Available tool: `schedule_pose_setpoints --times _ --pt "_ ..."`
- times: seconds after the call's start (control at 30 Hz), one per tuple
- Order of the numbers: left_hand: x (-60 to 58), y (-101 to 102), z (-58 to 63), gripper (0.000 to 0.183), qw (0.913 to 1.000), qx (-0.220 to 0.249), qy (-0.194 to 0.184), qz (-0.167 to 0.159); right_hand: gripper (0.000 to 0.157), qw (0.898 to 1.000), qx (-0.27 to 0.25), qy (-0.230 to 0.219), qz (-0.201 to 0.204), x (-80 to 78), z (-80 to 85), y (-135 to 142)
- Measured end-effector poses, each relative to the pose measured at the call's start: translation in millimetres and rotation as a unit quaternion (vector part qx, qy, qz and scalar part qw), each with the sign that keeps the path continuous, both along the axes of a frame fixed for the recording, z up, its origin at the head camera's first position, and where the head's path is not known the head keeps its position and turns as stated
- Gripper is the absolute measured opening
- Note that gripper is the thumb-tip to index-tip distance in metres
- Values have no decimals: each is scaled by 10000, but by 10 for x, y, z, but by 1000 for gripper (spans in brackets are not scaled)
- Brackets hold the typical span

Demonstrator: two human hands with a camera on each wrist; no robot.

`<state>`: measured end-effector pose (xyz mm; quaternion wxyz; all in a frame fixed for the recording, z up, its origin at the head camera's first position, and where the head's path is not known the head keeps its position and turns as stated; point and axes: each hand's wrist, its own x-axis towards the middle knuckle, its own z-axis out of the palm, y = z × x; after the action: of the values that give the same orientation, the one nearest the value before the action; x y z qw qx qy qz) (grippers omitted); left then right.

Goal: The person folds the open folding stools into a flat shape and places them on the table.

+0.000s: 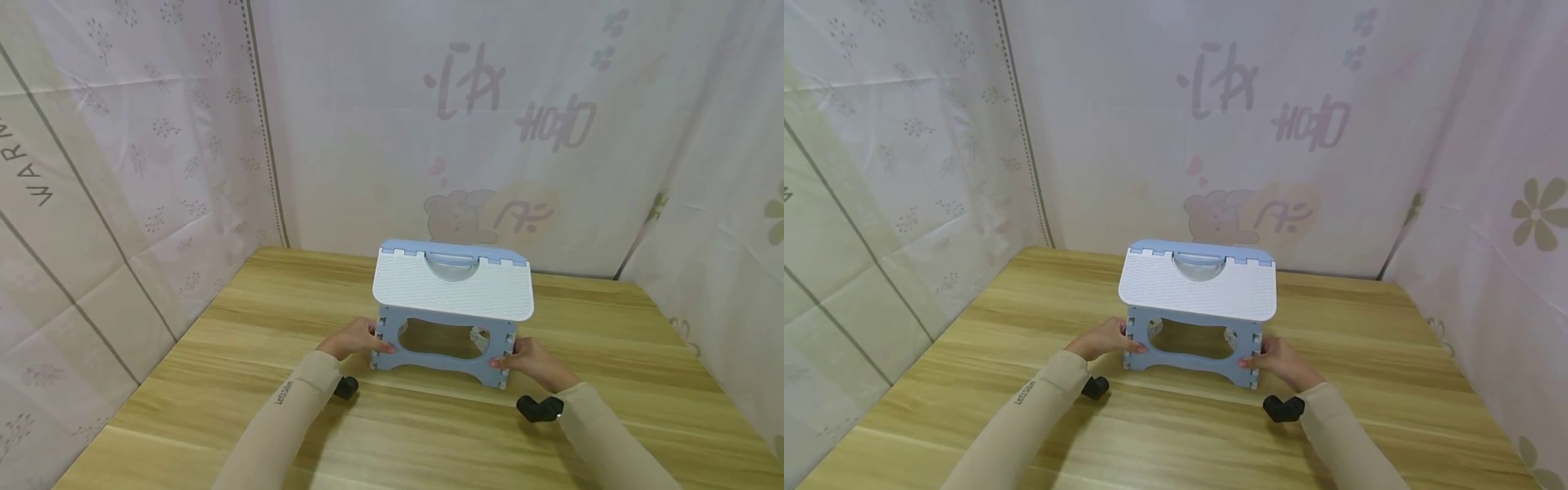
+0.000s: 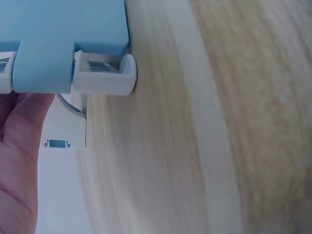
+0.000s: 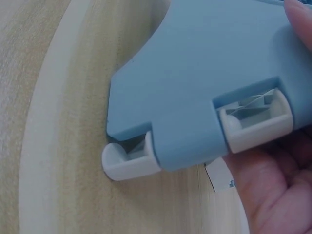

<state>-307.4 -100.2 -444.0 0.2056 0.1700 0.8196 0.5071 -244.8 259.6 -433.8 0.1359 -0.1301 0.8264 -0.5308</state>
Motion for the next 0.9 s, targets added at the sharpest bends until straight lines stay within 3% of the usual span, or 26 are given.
schedule_pose_setpoints --times 0.57,0.9 --pt "9 49 11 20 9999 17 22 -170 59 10000 -5 5 -54 38 -32 36" --pt "2 24 12 25 10000 7 -51 38 58 9997 231 120 -35 22 3 -2"
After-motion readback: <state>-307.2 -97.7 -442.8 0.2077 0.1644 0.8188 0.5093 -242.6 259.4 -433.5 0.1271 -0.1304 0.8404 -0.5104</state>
